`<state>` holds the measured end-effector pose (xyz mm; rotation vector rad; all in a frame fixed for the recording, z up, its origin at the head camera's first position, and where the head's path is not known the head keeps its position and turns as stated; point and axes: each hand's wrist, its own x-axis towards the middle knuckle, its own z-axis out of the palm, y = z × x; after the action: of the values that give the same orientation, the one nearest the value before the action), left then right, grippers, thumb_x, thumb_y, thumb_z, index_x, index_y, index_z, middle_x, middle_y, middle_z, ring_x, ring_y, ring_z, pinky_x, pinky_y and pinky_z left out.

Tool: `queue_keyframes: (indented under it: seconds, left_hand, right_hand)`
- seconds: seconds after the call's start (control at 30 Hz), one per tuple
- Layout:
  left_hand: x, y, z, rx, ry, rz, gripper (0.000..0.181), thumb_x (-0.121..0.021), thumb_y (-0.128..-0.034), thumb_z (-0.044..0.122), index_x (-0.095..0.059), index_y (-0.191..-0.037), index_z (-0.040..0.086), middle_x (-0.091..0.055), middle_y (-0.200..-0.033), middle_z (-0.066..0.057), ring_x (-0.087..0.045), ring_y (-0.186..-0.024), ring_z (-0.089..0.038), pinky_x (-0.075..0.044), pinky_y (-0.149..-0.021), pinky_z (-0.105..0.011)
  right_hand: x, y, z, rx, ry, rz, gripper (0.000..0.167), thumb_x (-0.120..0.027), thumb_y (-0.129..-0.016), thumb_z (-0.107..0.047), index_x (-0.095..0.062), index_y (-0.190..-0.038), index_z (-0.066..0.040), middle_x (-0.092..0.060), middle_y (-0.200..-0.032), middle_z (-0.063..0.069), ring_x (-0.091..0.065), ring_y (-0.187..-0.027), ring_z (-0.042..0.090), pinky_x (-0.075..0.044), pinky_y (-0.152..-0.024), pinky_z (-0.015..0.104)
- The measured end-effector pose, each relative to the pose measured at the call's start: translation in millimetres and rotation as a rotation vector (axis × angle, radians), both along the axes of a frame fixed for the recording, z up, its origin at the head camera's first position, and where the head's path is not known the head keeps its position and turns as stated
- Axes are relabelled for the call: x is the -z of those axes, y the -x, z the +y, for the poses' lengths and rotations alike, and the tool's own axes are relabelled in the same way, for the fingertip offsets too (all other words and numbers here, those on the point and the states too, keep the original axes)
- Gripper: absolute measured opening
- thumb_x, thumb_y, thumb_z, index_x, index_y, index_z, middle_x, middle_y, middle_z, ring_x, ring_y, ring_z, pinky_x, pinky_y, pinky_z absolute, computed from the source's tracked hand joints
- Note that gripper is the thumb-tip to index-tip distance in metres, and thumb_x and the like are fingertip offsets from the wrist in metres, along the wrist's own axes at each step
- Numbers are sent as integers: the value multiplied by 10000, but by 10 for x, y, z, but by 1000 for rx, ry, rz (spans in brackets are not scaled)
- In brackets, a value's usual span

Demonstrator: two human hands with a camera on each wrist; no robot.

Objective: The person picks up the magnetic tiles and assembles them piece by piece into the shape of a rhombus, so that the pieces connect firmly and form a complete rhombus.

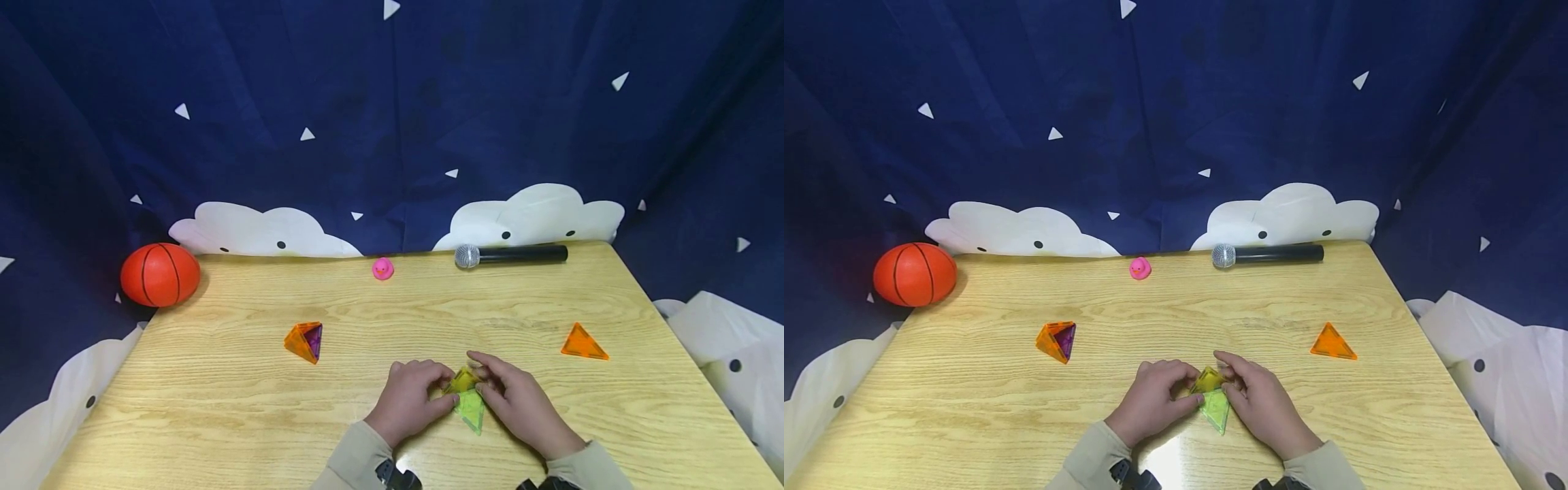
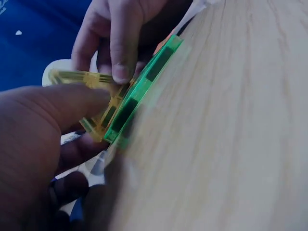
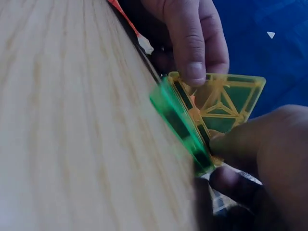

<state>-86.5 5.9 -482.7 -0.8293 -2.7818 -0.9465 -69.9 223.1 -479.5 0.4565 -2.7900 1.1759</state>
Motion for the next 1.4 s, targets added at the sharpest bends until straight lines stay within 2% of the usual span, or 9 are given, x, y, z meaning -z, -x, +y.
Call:
queue_keyframes:
  seconds: [0.07,0.13,0.23,0.3,0.43,0.63,0.9,1.13,1.4]
  left_hand:
    - [-3,-1,15,41,-23,-12,193,-775,-859,368,-712,-1006,260,-622,-839,221,-531,-776,35,-314,-754,-252]
    - [-5,-5,27,65,-31,-21,237,-786,-848,370,-709,-1034,245,-621,-820,242,-525,-756,62,-323,-772,-251]
    - [-7,-8,33,87,-44,-37,376,-802,-832,376,-680,-1160,241,-622,-801,253,-527,-732,80,-323,-785,-252]
    - [-9,-14,29,98,-40,-44,510,-804,-829,401,-636,-1286,248,-618,-781,235,-517,-710,78,-318,-787,-253]
    - [0,-22,22,114,-31,-44,608,-795,-828,460,-586,-1374,293,-669,-843,192,-535,-732,52,-309,-774,-245]
    - [18,-12,22,137,-91,-57,571,-808,-819,454,-633,-1327,260,-675,-987,191,-591,-888,52,-304,-780,-226]
    - [20,-5,29,119,-122,-54,511,-814,-826,418,-672,-1281,234,-619,-908,171,-511,-738,29,-309,-757,-212]
    - [5,-15,35,106,-122,-70,499,-816,-828,409,-677,-1271,227,-621,-925,162,-513,-737,13,-310,-748,-212]
    - [23,-13,32,104,-112,-54,506,-809,-829,424,-679,-1277,227,-603,-921,163,-493,-728,19,-318,-748,-208]
  right_hand:
    - [-14,1,-15,16,32,-19,350,-710,-904,-7,-654,-1223,-141,-691,-999,-87,-566,-794,18,-491,-699,242]
    - [-25,1,-28,36,53,-27,270,-728,-889,-3,-651,-1097,-157,-661,-947,-93,-550,-765,22,-475,-679,239]
    - [-21,-6,-37,39,78,-25,229,-761,-863,-7,-641,-945,-184,-611,-885,-111,-545,-762,28,-477,-679,245]
    - [-2,-10,-30,13,71,-10,231,-775,-856,-27,-654,-915,-215,-610,-875,-138,-555,-770,21,-488,-693,248]
    - [31,-16,-20,-28,50,25,258,-787,-856,-71,-700,-966,-287,-645,-926,-191,-591,-832,4,-520,-751,266]
    - [22,-31,-23,-40,36,29,305,-800,-847,-96,-723,-1029,-328,-662,-1069,-202,-627,-1044,60,-528,-905,355]
    - [30,-24,-35,-56,49,62,319,-805,-844,-103,-707,-1032,-342,-649,-1134,-207,-599,-1113,88,-498,-953,387]
    - [42,11,-3,48,24,186,242,-820,-823,-89,-715,-978,-242,-653,-1046,-188,-586,-1031,86,-488,-872,354]
    - [51,108,153,183,22,293,192,-811,-812,-48,-716,-969,-102,-669,-1026,-29,-582,-1026,212,-404,-878,372]
